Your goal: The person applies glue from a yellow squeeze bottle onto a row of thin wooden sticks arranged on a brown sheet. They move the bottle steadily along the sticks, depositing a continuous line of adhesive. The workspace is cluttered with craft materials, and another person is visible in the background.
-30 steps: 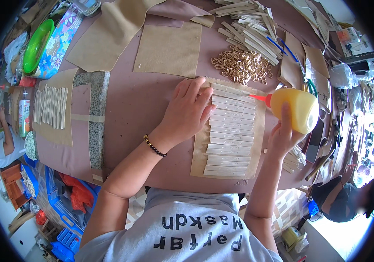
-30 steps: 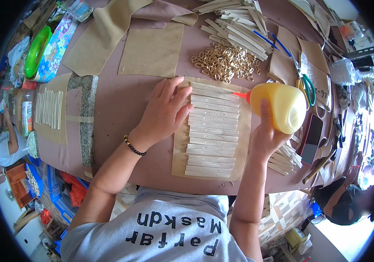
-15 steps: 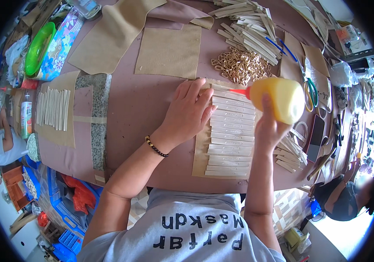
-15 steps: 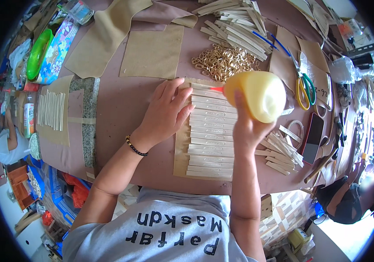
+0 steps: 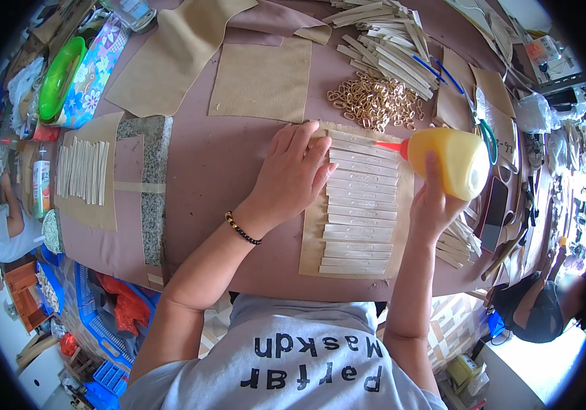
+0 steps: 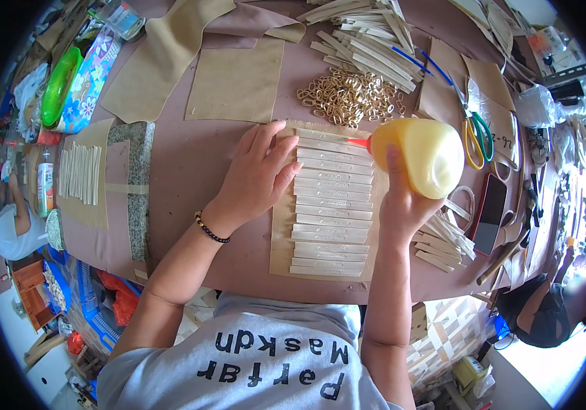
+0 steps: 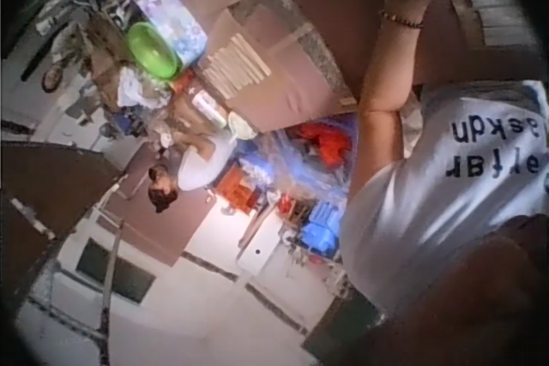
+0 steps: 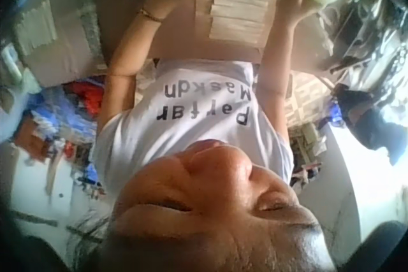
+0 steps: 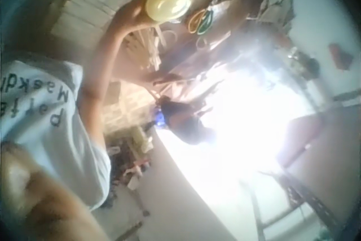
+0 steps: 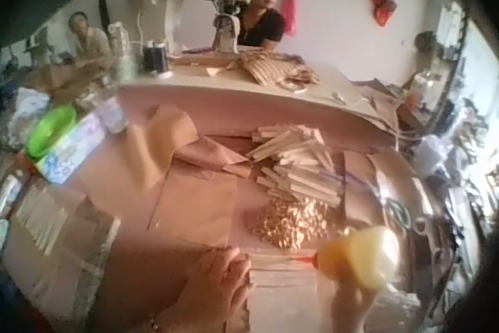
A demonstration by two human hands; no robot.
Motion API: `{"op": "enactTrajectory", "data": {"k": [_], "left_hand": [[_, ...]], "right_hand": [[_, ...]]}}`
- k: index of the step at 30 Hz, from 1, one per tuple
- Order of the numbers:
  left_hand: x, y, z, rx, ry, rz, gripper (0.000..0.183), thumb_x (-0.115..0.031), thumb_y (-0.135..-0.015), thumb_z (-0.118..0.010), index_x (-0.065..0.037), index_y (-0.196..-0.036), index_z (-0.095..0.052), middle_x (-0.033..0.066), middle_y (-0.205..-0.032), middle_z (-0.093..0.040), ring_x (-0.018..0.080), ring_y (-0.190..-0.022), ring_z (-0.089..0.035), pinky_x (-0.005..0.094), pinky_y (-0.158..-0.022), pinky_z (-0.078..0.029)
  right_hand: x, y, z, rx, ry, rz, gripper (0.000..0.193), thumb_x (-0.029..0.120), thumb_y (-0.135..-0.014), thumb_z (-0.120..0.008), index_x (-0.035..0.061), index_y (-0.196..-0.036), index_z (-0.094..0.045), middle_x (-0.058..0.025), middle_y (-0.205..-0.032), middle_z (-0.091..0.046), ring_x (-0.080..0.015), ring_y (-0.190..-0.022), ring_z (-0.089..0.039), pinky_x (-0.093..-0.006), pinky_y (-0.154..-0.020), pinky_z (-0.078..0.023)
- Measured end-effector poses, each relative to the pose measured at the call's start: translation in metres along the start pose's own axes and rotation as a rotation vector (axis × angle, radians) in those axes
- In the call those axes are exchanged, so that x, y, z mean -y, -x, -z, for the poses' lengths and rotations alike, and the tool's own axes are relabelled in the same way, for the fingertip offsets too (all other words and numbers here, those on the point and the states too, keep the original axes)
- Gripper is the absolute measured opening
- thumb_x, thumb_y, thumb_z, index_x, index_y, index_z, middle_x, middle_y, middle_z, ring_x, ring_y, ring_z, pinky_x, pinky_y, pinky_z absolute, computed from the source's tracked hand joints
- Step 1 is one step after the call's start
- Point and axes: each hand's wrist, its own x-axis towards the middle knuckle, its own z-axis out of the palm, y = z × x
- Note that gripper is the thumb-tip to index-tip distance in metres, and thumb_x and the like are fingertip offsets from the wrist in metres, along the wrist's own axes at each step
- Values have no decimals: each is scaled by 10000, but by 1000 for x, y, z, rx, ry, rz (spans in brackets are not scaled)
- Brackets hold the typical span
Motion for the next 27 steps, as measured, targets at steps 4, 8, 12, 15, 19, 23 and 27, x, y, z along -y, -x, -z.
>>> {"op": "enactTrajectory", "data": {"k": [4, 8, 12, 15, 19, 23, 27], "left_hand": [[-2, -2, 2, 23, 4, -2, 369, -227, -892, -615, -30, -1190, -525, 168, -1253, -452, 307, -1029, -503, 452, -967, -394], [-1, -2, 3, 21, 0, 0, 367, -231, -897, -610, -32, -1194, -524, 169, -1255, -452, 305, -1036, -504, 454, -974, -391], [-2, 0, 3, 27, -16, 5, 375, -234, -901, -609, -30, -1204, -522, 168, -1259, -453, 308, -1049, -504, 450, -981, -390], [-1, 0, 2, 33, -6, 4, 398, -231, -900, -613, -27, -1228, -515, 166, -1261, -453, 311, -1051, -502, 451, -983, -395], [0, 1, 4, 19, 50, 14, 404, -227, -906, -615, -24, -1241, -518, 178, -1273, -448, 337, -1103, -494, 455, -989, -403], [-3, 5, 9, 26, 102, 30, 392, -224, -909, -619, -26, -1235, -528, 192, -1294, -434, 369, -1162, -477, 458, -994, -406], [-4, 8, 10, 38, 101, 13, 378, -221, -910, -624, -29, -1221, -531, 193, -1294, -426, 374, -1168, -472, 460, -991, -409]], "right_hand": [[-9, 5, -12, -5, -37, 27, 415, 55, -795, -777, -41, -1159, -601, -90, -1101, -661, -171, -990, -625, -317, -910, -486], [-3, 3, -2, -12, -13, -34, 497, 61, -797, -778, -28, -1226, -544, -105, -1152, -634, -180, -1049, -608, -322, -947, -468], [0, 0, 17, -166, 5, 22, 514, 38, -801, -765, -22, -1250, -523, -124, -1179, -622, -195, -1034, -621, -350, -956, -488], [17, -4, 27, -161, -57, 38, 502, 16, -843, -703, -40, -1285, -471, -171, -1246, -585, -292, -1126, -601, -397, -974, -497], [24, -3, 31, -114, -154, 31, 504, 3, -865, -664, -51, -1310, -433, -194, -1277, -564, -350, -1164, -583, -421, -982, -494], [13, 5, 29, -97, -164, -17, 503, 6, -865, -671, -35, -1312, -443, -187, -1262, -574, -338, -1165, -584, -418, -995, -480], [2, 6, 28, -58, -161, -34, 484, 32, -884, -661, -37, -1311, -443, -188, -1255, -582, -339, -1141, -598, -394, -949, -514]]}}
